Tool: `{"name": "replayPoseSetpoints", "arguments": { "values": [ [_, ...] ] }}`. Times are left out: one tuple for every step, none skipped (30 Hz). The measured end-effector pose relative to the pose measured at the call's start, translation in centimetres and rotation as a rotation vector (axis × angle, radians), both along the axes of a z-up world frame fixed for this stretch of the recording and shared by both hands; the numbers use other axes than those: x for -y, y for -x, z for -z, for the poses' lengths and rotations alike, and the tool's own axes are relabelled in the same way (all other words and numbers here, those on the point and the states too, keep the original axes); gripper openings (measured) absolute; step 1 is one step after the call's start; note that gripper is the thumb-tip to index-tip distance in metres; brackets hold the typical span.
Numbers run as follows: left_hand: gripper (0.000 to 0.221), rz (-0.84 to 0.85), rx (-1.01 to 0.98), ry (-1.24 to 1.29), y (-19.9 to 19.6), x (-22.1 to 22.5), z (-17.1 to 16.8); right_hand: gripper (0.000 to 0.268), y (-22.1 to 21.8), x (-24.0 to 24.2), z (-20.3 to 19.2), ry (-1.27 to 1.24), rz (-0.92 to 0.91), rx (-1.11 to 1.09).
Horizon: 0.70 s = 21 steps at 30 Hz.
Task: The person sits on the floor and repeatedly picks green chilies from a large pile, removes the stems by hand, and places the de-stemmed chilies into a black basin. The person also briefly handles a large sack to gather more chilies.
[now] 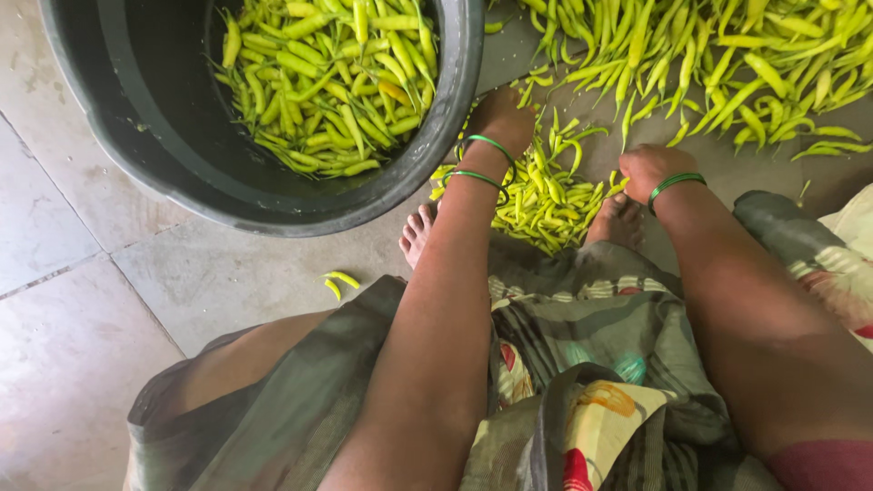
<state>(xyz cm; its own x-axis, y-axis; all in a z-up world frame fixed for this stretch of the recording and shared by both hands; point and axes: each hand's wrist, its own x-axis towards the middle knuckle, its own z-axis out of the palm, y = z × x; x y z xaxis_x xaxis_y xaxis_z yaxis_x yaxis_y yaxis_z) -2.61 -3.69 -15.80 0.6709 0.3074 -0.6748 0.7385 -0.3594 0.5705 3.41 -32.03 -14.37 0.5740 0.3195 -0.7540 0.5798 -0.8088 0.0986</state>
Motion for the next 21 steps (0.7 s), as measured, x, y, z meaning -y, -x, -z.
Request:
{"name": "replayPoseSetpoints", "arguments": {
  "values": [
    [0.047, -0.001, 0.007, -0.003, -0.4, -0.1, -0.2, 0.017, -0.4, 0.0, 0.0, -0.023, 0.038, -0.01],
    [0.047, -0.001, 0.014, -0.007, -0.7, -0.2, -0.4, 0.016, -0.9, -0.2, 0.1, -0.046, 0.075, -0.021],
    [0.048, -0.01, 0.026, 0.0, -0.6, -0.3, -0.5, 0.014, -1.0, -0.3, 0.2, -0.096, 0.063, -0.003],
    [0.048, -0.018, 0.039, 0.006, -0.4, -0.3, -0.6, 0.012, -1.1, -0.4, 0.3, -0.146, 0.05, 0.015],
    [0.049, -0.026, 0.051, 0.011, -0.2, -0.4, -0.6, 0.011, -1.1, -0.5, 0.4, -0.196, 0.038, 0.032],
    [0.049, -0.019, 0.051, 0.0, -0.1, -0.4, -0.6, 0.016, -1.0, -0.7, 0.5, -0.23, 0.0, -0.02],
    [0.049, -0.01, 0.051, -0.008, 0.1, -0.3, -0.4, 0.025, -0.6, -0.7, 0.6, -0.261, -0.036, -0.073],
    [0.049, -0.001, 0.051, -0.017, 0.1, -0.2, 0.0, 0.036, -0.2, -0.7, 0.6, -0.291, -0.072, -0.126],
    [0.049, 0.02, 0.038, -0.028, -0.2, -0.2, 0.5, 0.03, -0.1, -1.0, 0.7, -0.26, -0.13, -0.082],
    [0.048, 0.041, 0.025, -0.04, -0.3, -0.1, 1.2, 0.025, 0.2, -1.2, 0.7, -0.227, -0.188, -0.037],
    [0.048, 0.062, 0.008, -0.051, -0.2, 0.1, 2.2, 0.02, 0.5, -1.6, 0.7, -0.196, -0.244, 0.004],
    [0.046, 0.03, 0.024, -0.045, -0.1, 0.3, 3.3, 0.021, 0.8, -2.1, 0.7, -0.231, -0.102, -0.021],
    [0.045, -0.003, 0.045, -0.039, -0.2, 0.6, 4.5, 0.023, 0.4, -2.8, 0.6, -0.264, 0.04, -0.044],
    [0.043, -0.036, 0.065, -0.033, -0.3, 1.1, 5.7, 0.028, -0.2, -3.6, 0.4, -0.297, 0.181, -0.068],
    [0.031, 0.325, 0.145, -0.216, -0.5, 1.5, 7.0, 0.022, -1.3, -4.6, 0.0, -0.469, 0.448, -0.215],
    [0.022, 0.686, 0.222, -0.4, -0.6, 1.8, 8.1, 0.017, -2.6, -5.8, -0.5, -0.639, 0.716, -0.366],
    [0.019, 1.049, 0.296, -0.589, -0.8, 2.0, 9.0, 0.013, -3.6, -6.8, -1.2, -0.81, 0.985, -0.519],
    [0.018, 0.869, 0.327, -0.46, -0.8, 2.2, 9.4, 0.01, -4.1, -7.6, -2.2, -0.907, 1.076, -0.611],
    [0.018, 0.686, 0.359, -0.336, -0.9, 2.1, 9.5, 0.008, -4.7, -8.5, -3.3, -1.008, 1.162, -0.705],
    [0.019, 0.504, 0.39, -0.212, -1.0, 1.8, 9.3, 0.009, -5.3, -9.3, -4.3, -1.107, 1.245, -0.803],
    [0.018, 0.566, 0.413, -0.188, -0.5, 1.7, 8.7, 0.01, -5.3, -9.8, -5.1, -1.134, 1.224, -0.822]
  ]
}}
